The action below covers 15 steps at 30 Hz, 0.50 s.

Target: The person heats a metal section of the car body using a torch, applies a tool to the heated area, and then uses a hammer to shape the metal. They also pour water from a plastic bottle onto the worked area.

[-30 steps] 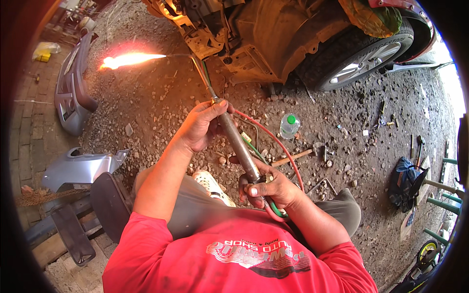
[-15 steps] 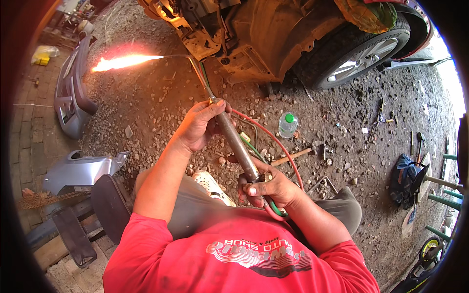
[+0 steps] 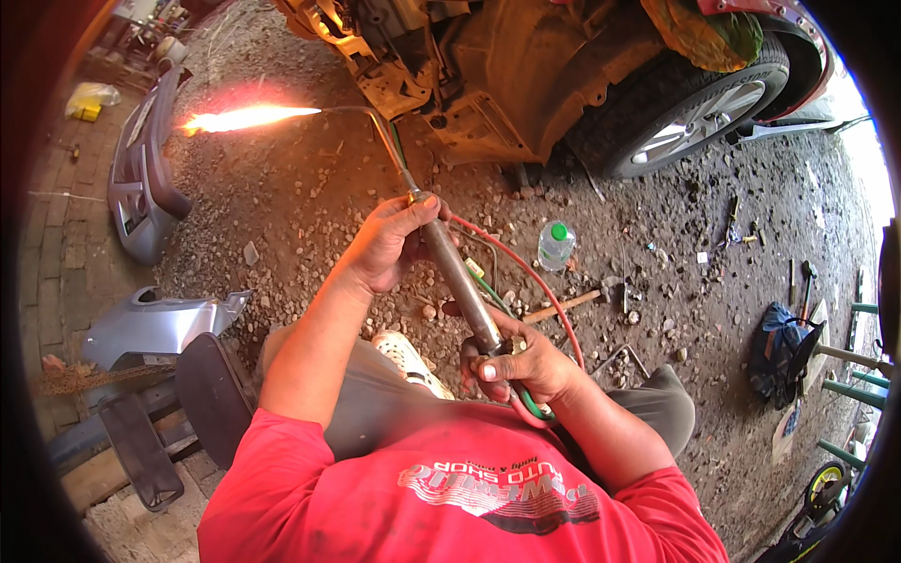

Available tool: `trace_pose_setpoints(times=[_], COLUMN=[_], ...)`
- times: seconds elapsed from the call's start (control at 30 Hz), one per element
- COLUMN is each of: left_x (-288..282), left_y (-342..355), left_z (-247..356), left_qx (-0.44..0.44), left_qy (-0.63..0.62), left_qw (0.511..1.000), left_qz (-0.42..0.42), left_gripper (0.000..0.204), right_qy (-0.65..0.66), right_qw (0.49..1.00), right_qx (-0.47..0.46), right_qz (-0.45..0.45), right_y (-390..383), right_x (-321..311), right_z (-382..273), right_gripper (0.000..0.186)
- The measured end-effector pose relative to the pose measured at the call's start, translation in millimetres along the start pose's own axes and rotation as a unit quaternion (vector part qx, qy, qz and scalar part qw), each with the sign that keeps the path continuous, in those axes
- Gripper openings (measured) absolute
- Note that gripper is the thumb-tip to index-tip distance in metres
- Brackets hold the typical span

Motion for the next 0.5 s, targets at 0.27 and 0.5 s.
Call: trace_pose_setpoints(times=[0.27, 0.5], left_x=[2.0, -3.1], left_y=[0.1, -1.0], left_z=[-0.4, 10.1], left_qx=[0.004, 0.027], left_qy=[-0.007, -0.019], left_qw=[1.000, 0.998], left_qz=[0.006, 0.058], left_gripper=[0.031, 0.028], right_qy=[-0.010, 0.123], right_qw=[1.000, 0.984], right_qx=[0.004, -0.127], right_qz=[0.010, -0.022], right_y=[-3.7, -1.5], right_x=[4.5, 13.6], right_z=[-4.2, -6.7], right_gripper=[0.093, 0.069])
Point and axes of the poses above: each hand's wrist, its own y-axis towards the middle knuckle, its own x-axis out of the palm, z = x × y, the point moved 2 cm from there along y, towards the middle knuckle, and after that the axes turned 2 degrees about z, right-handed, at the moved point
